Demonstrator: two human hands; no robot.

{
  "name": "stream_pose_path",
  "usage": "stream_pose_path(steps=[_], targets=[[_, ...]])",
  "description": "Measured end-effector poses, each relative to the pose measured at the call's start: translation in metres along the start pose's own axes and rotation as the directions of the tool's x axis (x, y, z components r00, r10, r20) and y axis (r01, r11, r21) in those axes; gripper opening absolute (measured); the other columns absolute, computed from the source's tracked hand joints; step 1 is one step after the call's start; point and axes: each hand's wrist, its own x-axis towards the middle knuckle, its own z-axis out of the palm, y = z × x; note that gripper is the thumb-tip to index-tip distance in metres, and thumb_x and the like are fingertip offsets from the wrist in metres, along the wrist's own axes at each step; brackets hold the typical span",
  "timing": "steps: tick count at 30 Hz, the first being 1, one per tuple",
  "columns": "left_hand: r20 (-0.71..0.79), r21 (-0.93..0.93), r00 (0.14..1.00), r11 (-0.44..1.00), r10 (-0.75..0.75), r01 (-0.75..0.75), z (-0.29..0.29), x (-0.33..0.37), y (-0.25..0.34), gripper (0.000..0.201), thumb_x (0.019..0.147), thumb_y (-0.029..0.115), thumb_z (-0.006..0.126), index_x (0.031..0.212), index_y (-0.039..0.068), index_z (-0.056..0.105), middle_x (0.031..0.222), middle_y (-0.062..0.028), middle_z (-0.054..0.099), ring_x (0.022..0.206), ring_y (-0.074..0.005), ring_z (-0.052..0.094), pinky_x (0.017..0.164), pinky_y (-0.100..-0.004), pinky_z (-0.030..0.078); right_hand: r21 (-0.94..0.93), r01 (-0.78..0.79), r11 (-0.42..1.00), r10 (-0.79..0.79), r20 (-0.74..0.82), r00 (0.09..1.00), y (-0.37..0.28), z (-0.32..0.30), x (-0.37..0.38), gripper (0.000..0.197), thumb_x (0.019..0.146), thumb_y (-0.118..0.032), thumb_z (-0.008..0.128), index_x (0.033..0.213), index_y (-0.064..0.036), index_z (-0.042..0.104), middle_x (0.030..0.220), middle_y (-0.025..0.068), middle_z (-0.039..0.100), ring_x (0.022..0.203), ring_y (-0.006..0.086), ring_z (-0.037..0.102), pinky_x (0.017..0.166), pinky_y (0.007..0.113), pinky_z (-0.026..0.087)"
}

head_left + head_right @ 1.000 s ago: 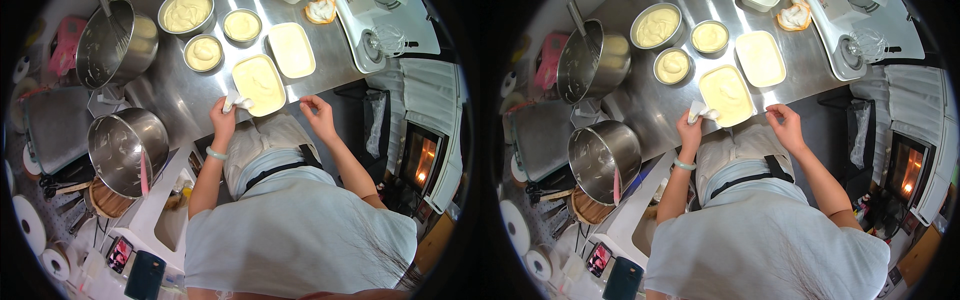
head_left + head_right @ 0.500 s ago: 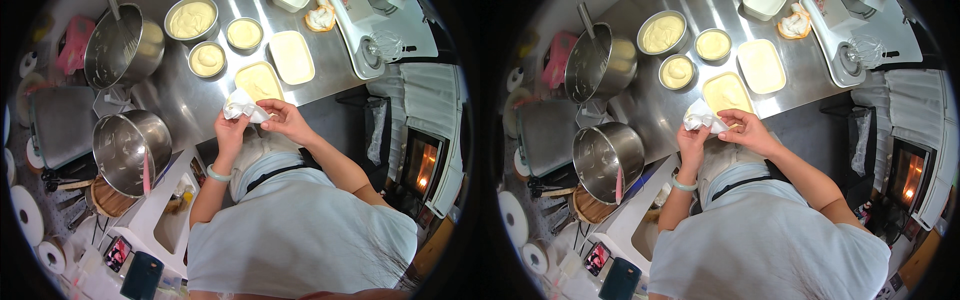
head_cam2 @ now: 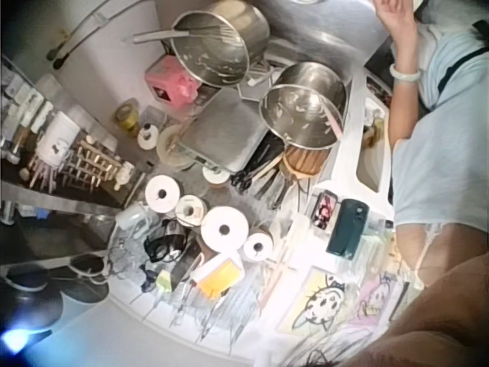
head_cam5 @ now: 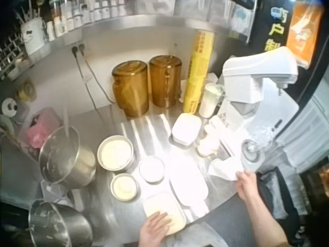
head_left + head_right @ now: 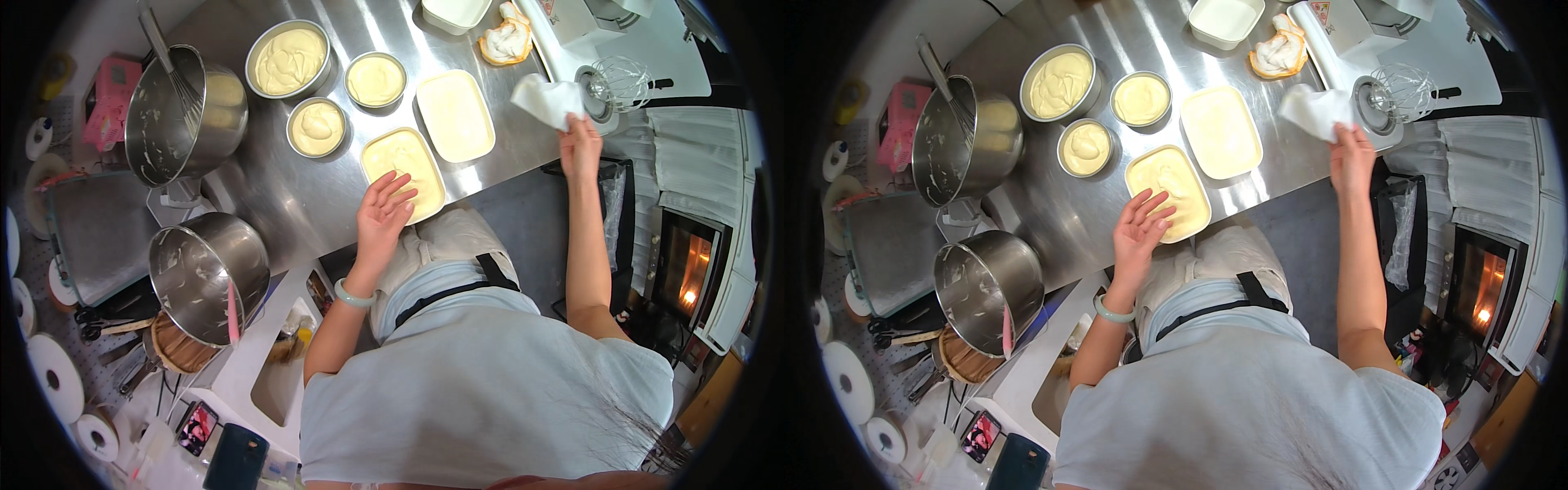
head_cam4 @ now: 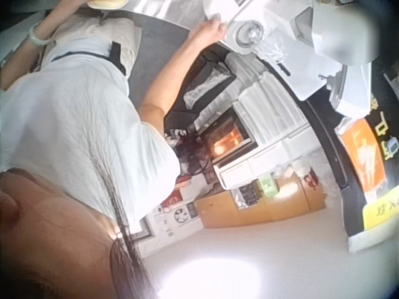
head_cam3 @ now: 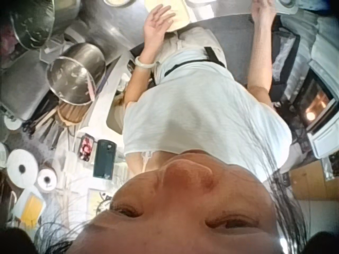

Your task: The person uses a spatula to scrape batter from a metal bowl and distribute it into several smaller round and rectangular containers, then places the containers into an oven.

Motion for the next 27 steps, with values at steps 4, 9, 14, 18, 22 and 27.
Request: stream_pose_path(steps=[4,9,14,18,22,27], targets=[[-0.097,0.059,0.995,0.998,0.005,0.001,-0.019,-0.002,-0.005,0.044,0.086,0.005,0.057,0.126,-0.001,0.04,0.12,-0.0164,0.053,0.102,-0.0206,0.057,0.085,-0.0297,0.047,-0.241,0.218,0.946,-0.249,-0.109,0.962,0.003,-0.02,0.037,0.014,0.081,-0.003,0.063,0.093,0.003,0.061,0.08,0.0051,0.063,0.07,0.0083,0.057,0.065,0.02,0.044],[-0.202,0.08,0.979,0.997,0.012,0.005,-0.029,-0.001,-0.004,0.04,0.087,0.008,0.057,0.123,-0.002,0.042,0.117,-0.0157,0.054,0.1,-0.019,0.057,0.082,-0.0289,0.048,-0.593,0.133,0.794,-0.235,-0.097,0.967,0.071,-0.052,0.06,0.022,0.08,-0.008,0.065,0.095,0.0068,0.062,0.073,0.0017,0.062,0.062,0.0049,0.052,0.058,0.018,0.04],[-0.279,0.097,0.958,0.994,0.073,-0.047,-0.039,0.002,-0.002,0.04,0.087,0.005,0.057,0.123,-0.003,0.041,0.117,-0.0151,0.053,0.103,-0.018,0.054,0.089,-0.0281,0.044,-0.904,0.012,0.427,-0.343,-0.15,0.927,0.075,-0.048,0.047,0.062,0.072,-0.017,0.07,0.122,0.0074,0.043,0.122,0.0228,0.045,0.111,0.0308,0.046,0.096,0.039,0.036],[-0.418,0.245,0.884,0.963,0.209,-0.112,-0.057,0.009,-0.004,0.04,0.087,0.01,0.057,0.123,-0.003,0.043,0.119,-0.0145,0.052,0.103,-0.0179,0.054,0.084,-0.0284,0.045,-0.887,0.437,0.149,-0.495,0.316,0.809,0.04,0.019,0.023,0.072,0.071,-0.018,0.072,0.129,0.0041,0.036,0.125,0.0207,0.041,0.117,0.0325,0.04,0.101,0.04,0.03],[-0.442,0.237,0.87,0.964,0.218,-0.121,-0.061,0.014,0.003,0.041,0.087,0.009,0.057,0.124,-0.003,0.043,0.122,-0.0142,0.05,0.105,-0.0185,0.053,0.084,-0.029,0.045,-0.591,0.759,0.274,-0.215,0.732,0.647,0.057,0.148,0.003,0.08,0.066,-0.021,0.076,0.132,-0.0035,0.035,0.132,0.018,0.036,0.123,0.0346,0.032,0.103,0.042,0.027],[-0.427,0.243,0.875,0.961,0.228,-0.132,-0.047,0.002,0.014,0.04,0.088,0.009,0.056,0.124,-0.003,0.042,0.122,-0.0144,0.049,0.106,-0.0202,0.053,0.084,-0.03,0.045,-0.679,0.733,-0.028,0.267,0.702,0.66,0.122,0.242,0.018,0.116,0.055,-0.045,0.079,0.144,-0.0162,0.01,0.138,0.0245,0.025,0.126,0.0436,0.026,0.096,0.055,0.033]])
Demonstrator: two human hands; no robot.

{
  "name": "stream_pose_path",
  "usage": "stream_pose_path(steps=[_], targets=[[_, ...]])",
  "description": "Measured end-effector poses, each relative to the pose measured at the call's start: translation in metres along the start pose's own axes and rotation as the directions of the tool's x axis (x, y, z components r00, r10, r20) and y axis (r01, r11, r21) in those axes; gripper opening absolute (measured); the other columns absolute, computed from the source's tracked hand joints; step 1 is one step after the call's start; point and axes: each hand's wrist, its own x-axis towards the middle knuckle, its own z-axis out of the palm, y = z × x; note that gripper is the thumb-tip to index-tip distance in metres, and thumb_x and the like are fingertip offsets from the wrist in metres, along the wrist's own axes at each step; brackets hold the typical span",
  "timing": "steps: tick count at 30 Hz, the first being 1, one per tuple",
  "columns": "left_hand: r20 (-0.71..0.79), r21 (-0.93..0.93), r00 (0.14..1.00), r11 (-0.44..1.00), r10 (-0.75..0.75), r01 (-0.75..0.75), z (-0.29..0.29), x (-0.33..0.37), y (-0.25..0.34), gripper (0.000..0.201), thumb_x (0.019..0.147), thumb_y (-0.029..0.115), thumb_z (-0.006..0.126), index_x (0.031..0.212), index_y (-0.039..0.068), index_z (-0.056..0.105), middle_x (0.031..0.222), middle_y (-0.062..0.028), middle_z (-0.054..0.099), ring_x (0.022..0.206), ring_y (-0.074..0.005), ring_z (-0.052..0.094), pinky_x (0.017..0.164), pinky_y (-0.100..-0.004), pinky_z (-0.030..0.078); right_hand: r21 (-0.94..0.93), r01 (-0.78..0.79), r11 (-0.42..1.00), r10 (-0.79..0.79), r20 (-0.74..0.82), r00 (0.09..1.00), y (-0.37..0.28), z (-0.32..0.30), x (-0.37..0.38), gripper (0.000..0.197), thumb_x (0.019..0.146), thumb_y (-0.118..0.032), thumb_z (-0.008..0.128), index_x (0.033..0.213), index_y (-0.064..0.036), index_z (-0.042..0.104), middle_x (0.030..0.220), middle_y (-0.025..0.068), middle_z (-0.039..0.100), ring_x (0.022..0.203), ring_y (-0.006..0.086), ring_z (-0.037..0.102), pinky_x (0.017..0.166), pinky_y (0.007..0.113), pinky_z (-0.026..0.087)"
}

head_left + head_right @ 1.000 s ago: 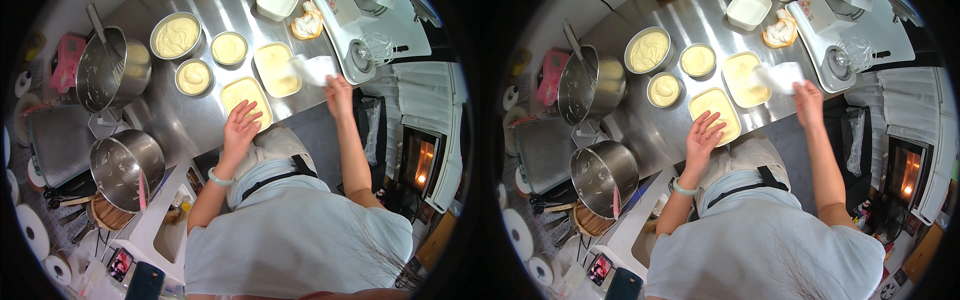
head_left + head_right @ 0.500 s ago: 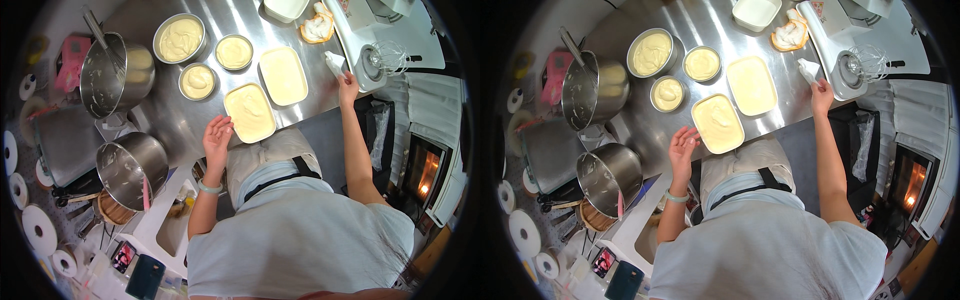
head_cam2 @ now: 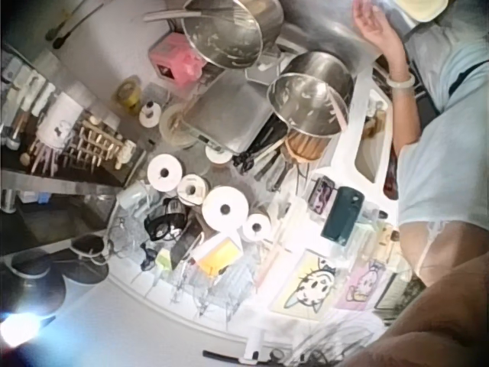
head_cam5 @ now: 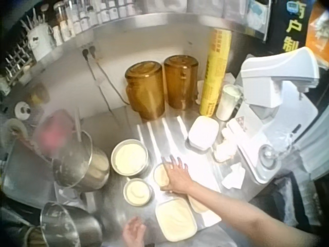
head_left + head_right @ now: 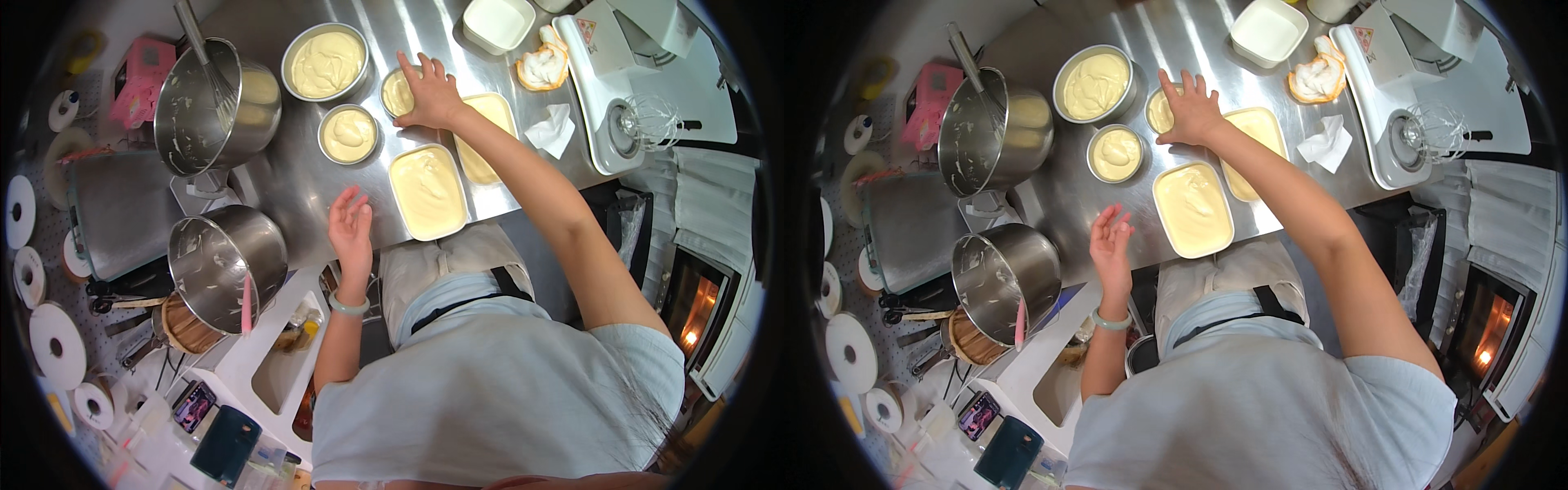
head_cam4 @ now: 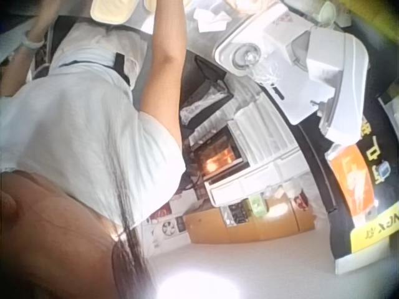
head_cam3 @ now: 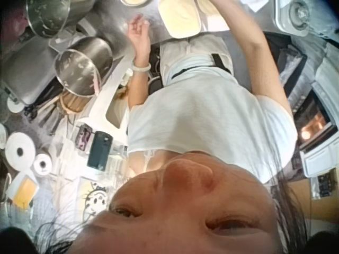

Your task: The person uses a spatula to scrape batter from a metal bowl and distribute it into several smaller round and rectangular containers, then places the containers into an oven.

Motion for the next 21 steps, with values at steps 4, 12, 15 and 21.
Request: stream_pose_path(steps=[4,12,15,21], targets=[[-0.092,-0.029,0.995,0.999,-0.024,0.021,-0.017,-0.023,-0.017,0.039,0.089,0.011,0.056,0.123,-0.003,0.043,0.122,-0.0146,0.049,0.105,-0.0209,0.053,0.084,-0.0304,0.046,-0.125,0.09,0.988,-0.062,0.211,0.975,-0.015,-0.002,0.016,0.116,0.055,-0.04,0.078,0.144,-0.0163,0.009,0.13,0.0227,0.033,0.118,0.0395,0.035,0.091,0.051,0.038],[-0.1,-0.093,0.984,0.986,-0.151,0.142,-0.004,-0.047,-0.047,0.039,0.089,0.011,0.055,0.124,-0.001,0.043,0.123,-0.0143,0.05,0.105,-0.019,0.053,0.085,-0.029,0.045,-0.121,0.212,0.97,-0.199,0.113,0.973,0.02,-0.012,0.044,0.116,0.053,-0.032,0.079,0.145,-0.0194,0.009,0.128,0.0206,0.035,0.114,0.0382,0.038,0.089,0.05,0.038],[-0.123,-0.128,0.979,0.981,-0.16,0.144,0.009,-0.04,-0.043,0.037,0.088,0.007,0.055,0.122,-0.002,0.044,0.12,-0.013,0.051,0.106,-0.0183,0.052,0.089,-0.0281,0.043,-0.1,0.299,0.949,-0.286,0.123,0.95,0.03,-0.032,0.052,0.117,0.054,-0.031,0.079,0.145,-0.021,0.007,0.133,0.0221,0.03,0.12,0.0408,0.033,0.095,0.054,0.033],[-0.191,-0.146,0.966,0.978,-0.175,0.148,0.021,-0.033,-0.042,0.037,0.089,0.006,0.054,0.123,-0.001,0.044,0.12,-0.012,0.051,0.107,-0.0178,0.052,0.091,-0.027,0.041,-0.056,0.305,0.951,-0.293,0.165,0.942,0.054,-0.062,0.064,0.121,0.051,-0.045,0.083,0.145,-0.0226,0.009,0.147,0.0239,0.007,0.134,0.0466,0.006,0.103,0.064,0.017]])
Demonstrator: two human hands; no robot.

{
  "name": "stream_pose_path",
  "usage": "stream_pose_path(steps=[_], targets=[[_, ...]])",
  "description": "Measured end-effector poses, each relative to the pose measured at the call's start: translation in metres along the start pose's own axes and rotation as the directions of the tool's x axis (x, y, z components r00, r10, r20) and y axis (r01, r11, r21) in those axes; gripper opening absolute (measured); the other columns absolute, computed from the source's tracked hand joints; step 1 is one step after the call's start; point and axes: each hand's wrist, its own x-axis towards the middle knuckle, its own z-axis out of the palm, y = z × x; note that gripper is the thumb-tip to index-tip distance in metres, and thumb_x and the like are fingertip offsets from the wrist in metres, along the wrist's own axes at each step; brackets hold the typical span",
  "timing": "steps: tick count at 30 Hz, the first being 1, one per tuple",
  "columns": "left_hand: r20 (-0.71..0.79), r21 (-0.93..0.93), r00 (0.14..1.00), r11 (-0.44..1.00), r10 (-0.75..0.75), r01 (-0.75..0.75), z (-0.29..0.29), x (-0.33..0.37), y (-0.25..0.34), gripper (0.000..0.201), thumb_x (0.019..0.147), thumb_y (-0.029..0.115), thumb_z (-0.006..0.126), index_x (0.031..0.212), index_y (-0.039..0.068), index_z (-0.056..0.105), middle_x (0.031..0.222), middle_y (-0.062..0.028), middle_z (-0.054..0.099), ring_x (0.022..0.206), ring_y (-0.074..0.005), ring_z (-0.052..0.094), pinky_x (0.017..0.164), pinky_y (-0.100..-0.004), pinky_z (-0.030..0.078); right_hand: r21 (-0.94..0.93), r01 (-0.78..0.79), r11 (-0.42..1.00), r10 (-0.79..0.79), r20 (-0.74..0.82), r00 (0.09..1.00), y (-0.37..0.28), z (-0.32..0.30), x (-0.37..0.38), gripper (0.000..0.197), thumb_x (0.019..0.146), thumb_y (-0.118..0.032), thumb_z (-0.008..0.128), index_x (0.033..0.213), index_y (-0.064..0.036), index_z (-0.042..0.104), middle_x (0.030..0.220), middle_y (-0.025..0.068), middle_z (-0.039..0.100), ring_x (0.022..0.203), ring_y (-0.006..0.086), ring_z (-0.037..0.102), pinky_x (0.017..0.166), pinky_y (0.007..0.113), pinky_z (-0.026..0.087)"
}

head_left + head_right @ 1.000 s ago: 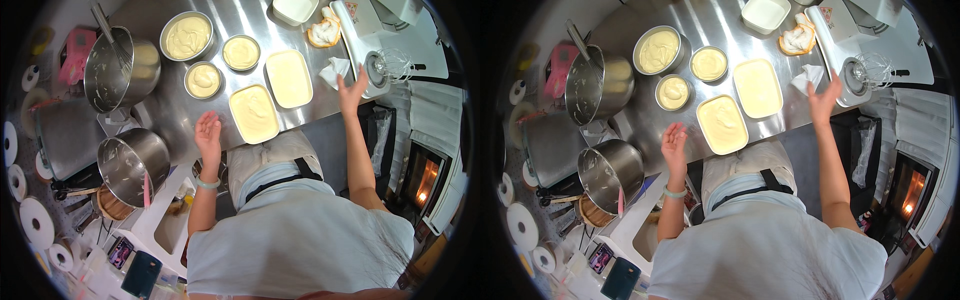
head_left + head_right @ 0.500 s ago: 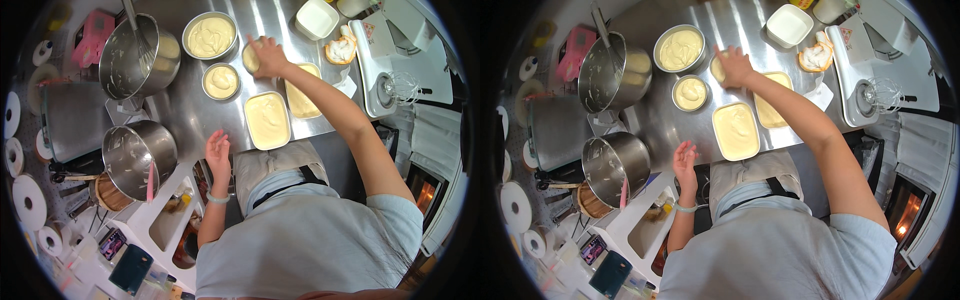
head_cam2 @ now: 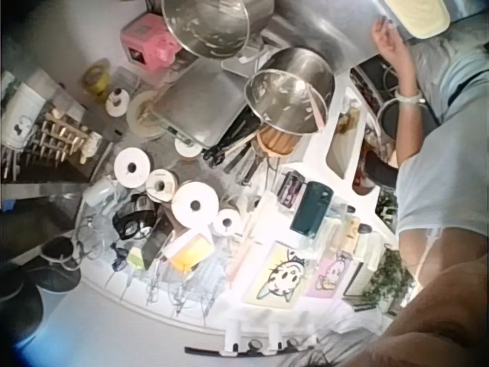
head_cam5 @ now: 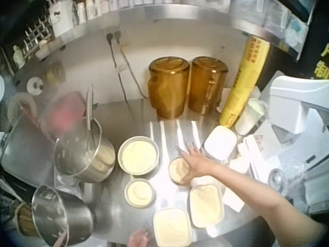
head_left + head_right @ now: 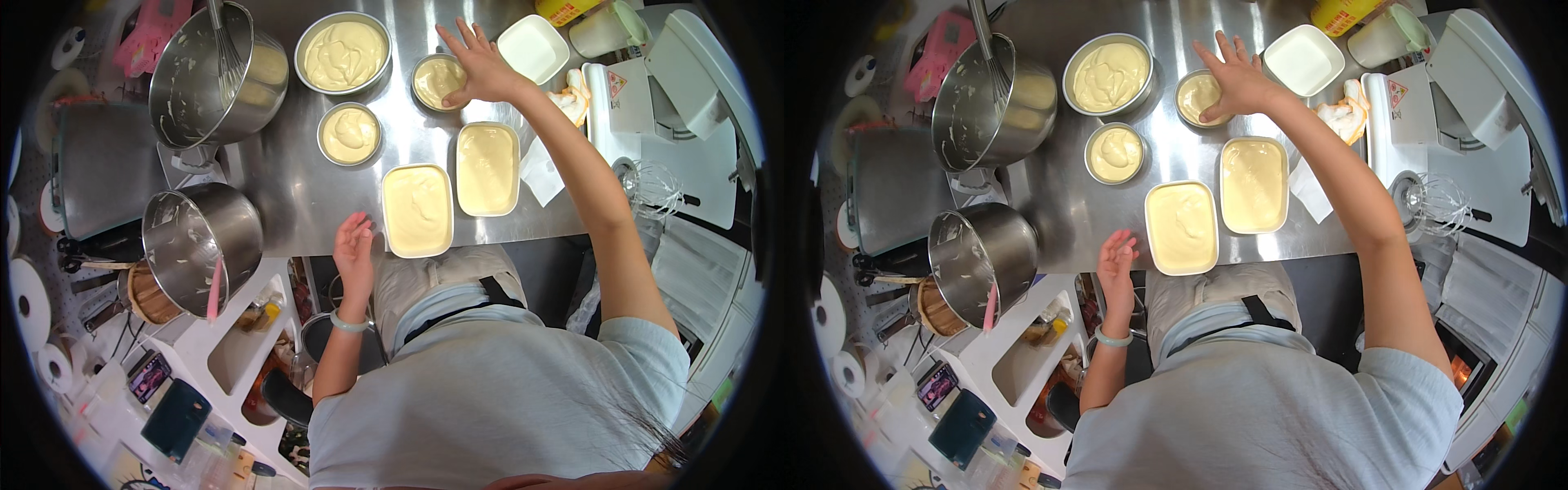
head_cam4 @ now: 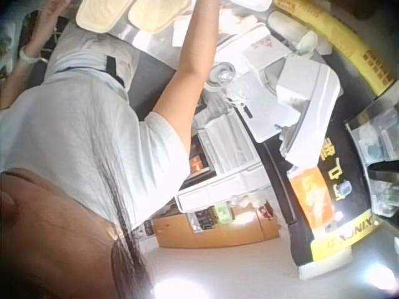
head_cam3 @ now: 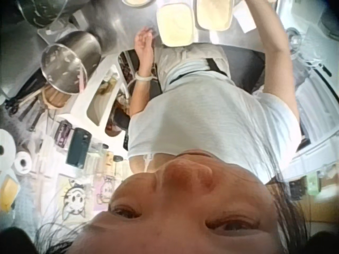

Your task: The person uses a spatula to scrape batter from a metal bowl and distribute it into several smaller round and rectangular containers, then places the containers into an oven.

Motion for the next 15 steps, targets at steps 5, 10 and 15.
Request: stream_pose_path(steps=[5,10,15], targets=[[-0.048,-0.031,0.997,0.998,-0.059,0.058,0.009,-0.007,-0.009,0.036,0.09,0.007,0.053,0.123,-0.002,0.044,0.121,-0.0125,0.051,0.108,-0.0176,0.051,0.091,-0.0275,0.041,-0.023,-0.055,0.998,0.056,0.021,0.998,-0.011,0.04,0.0,0.119,0.051,-0.042,0.08,0.145,-0.0247,0.008,0.141,0.0243,0.019,0.128,0.0439,0.022,0.097,0.059,0.031],[0.014,0.02,0.999,0.998,-0.052,0.051,0.013,-0.013,-0.035,0.038,0.095,0.02,0.047,0.126,0.0,0.04,0.123,-0.0113,0.051,0.108,-0.0167,0.052,0.088,-0.0288,0.043,-0.079,-0.08,0.994,0.076,-0.054,0.996,-0.024,0.038,-0.002,0.113,0.053,-0.03,0.079,0.144,-0.0239,0.011,0.129,0.0216,0.032,0.113,0.0372,0.039,0.085,0.051,0.042],[0.095,-0.044,0.98,0.983,-0.176,0.181,0.026,-0.009,-0.033,0.043,0.096,0.027,0.041,0.131,0.002,0.036,0.124,-0.0084,0.049,0.111,-0.0164,0.05,0.089,-0.03,0.044,-0.021,0.033,0.999,-0.036,-0.135,0.99,-0.009,0.017,-0.003,0.116,0.053,-0.036,0.081,0.144,-0.0242,0.011,0.141,0.0234,0.021,0.129,0.044,0.022,0.1,0.059,0.028]])
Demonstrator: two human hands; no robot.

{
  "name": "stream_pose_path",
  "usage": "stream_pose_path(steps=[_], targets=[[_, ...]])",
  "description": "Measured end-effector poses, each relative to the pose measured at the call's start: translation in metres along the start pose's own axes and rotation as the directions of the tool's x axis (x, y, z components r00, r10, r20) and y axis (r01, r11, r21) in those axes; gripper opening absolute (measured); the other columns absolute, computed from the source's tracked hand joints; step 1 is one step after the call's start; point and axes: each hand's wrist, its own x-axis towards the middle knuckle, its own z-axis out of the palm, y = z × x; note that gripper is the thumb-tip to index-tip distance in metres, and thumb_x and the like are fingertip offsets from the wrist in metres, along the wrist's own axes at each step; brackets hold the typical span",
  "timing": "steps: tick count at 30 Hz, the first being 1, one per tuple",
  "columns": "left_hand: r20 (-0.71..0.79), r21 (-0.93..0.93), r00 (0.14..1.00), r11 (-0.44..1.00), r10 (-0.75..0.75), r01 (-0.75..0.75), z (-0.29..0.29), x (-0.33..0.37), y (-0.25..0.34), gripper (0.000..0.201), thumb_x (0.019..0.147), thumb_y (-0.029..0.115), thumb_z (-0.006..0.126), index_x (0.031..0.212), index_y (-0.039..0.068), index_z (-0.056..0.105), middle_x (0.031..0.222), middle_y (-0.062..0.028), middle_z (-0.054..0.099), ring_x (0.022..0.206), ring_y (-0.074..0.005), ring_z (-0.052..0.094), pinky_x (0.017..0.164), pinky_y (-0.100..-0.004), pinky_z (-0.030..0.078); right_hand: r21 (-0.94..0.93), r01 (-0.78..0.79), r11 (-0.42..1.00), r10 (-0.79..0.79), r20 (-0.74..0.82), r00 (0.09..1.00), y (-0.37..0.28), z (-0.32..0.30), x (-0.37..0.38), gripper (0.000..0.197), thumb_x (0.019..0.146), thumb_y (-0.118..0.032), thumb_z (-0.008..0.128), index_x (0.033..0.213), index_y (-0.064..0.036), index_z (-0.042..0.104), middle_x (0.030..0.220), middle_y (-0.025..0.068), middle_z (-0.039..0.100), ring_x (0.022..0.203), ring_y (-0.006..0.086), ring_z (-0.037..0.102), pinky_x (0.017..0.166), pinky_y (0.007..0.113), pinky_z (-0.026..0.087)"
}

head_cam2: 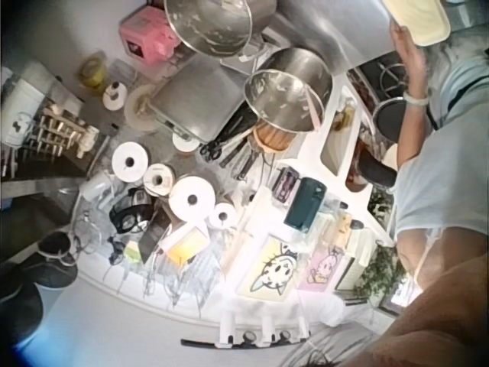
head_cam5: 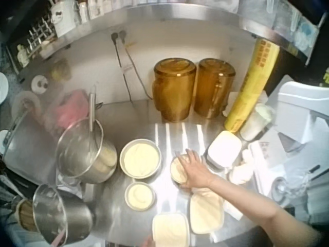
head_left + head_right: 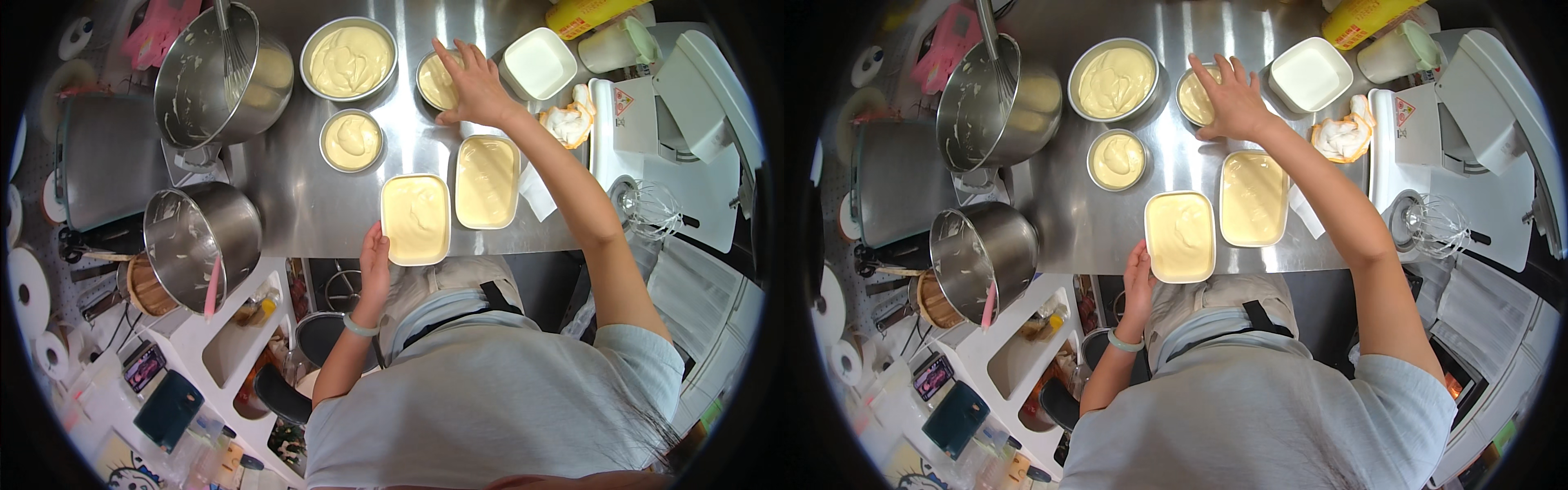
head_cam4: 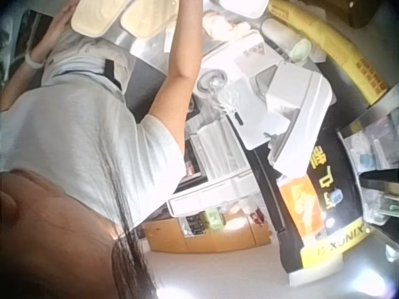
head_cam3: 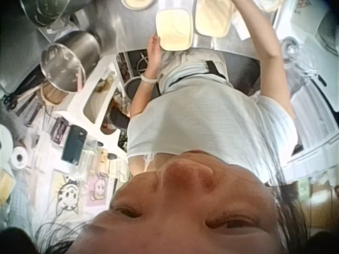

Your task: The person uses a spatula to scrape batter from a metal bowl and distribute it into several smaller round and rectangular containers, then places the containers into an oven.

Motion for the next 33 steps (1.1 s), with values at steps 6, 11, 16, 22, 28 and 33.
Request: stream_pose_path(steps=[6,11,16,22,28,33], targets=[[0.1,0.032,0.988,0.993,-0.115,0.113,0.012,0.002,0.028,0.049,0.096,0.03,0.04,0.136,0.003,0.031,0.132,-0.0081,0.043,0.119,-0.0181,0.044,0.09,-0.0349,0.043,0.036,-0.109,0.993,0.108,0.029,0.994,0.025,-0.007,0.004,0.12,0.052,-0.054,0.079,0.145,-0.0217,0.009,0.146,0.0253,0.011,0.134,0.0459,0.011,0.103,0.059,0.02],[0.164,0.038,0.983,0.997,-0.079,0.073,0.014,0.008,0.03,0.05,0.096,0.029,0.039,0.138,0.003,0.028,0.135,-0.0096,0.04,0.12,-0.0186,0.043,0.092,-0.0349,0.041,-0.049,-0.249,0.967,0.253,0.121,0.96,0.0,0.029,0.021,0.12,0.052,-0.051,0.078,0.145,-0.0197,0.009,0.139,0.0255,0.022,0.125,0.0452,0.027,0.096,0.052,0.035],[0.24,0.052,0.97,0.999,-0.029,0.017,0.013,0.015,0.033,0.051,0.096,0.029,0.039,0.139,0.003,0.027,0.139,-0.0104,0.036,0.122,-0.0185,0.041,0.097,-0.0341,0.037,-0.062,-0.128,0.99,0.136,0.157,0.978,-0.013,0.038,0.017,0.118,0.054,-0.043,0.079,0.145,-0.0198,0.009,0.133,0.0289,0.028,0.12,0.0434,0.034,0.094,0.05,0.039],[0.089,0.063,0.994,0.995,0.069,-0.075,-0.013,0.015,0.036,0.053,0.096,0.031,0.041,0.137,0.0,0.029,0.14,-0.0155,0.035,0.124,-0.0247,0.04,0.099,-0.0356,0.035,-0.087,-0.001,0.996,-0.005,-0.073,0.997,-0.033,0.021,0.01,0.107,0.058,-0.05,0.078,0.14,-0.0076,0.023,0.138,0.0254,0.026,0.127,0.0446,0.026,0.102,0.049,0.029],[0.004,0.024,0.998,0.998,0.056,-0.056,-0.038,0.003,0.047,0.052,0.095,0.03,0.042,0.136,0.0,0.031,0.138,-0.017,0.037,0.122,-0.0248,0.042,0.097,-0.0348,0.037,0.178,0.075,0.981,-0.078,0.012,0.997,-0.151,0.069,-0.017,0.099,0.058,-0.045,0.078,0.135,-0.005,0.03,0.13,0.0313,0.032,0.115,0.0426,0.037,0.095,0.048,0.034],[-0.063,-0.021,0.994,0.996,0.085,-0.086,-0.055,-0.007,0.036,0.046,0.096,0.027,0.043,0.132,-0.001,0.035,0.133,-0.0164,0.043,0.117,-0.022,0.046,0.095,-0.0329,0.04,0.042,-0.029,0.999,0.028,0.015,0.999,-0.19,0.088,-0.004,0.102,0.055,-0.04,0.078,0.138,-0.009,0.027,0.128,0.0297,0.033,0.109,0.0391,0.04,0.09,0.043,0.037]])
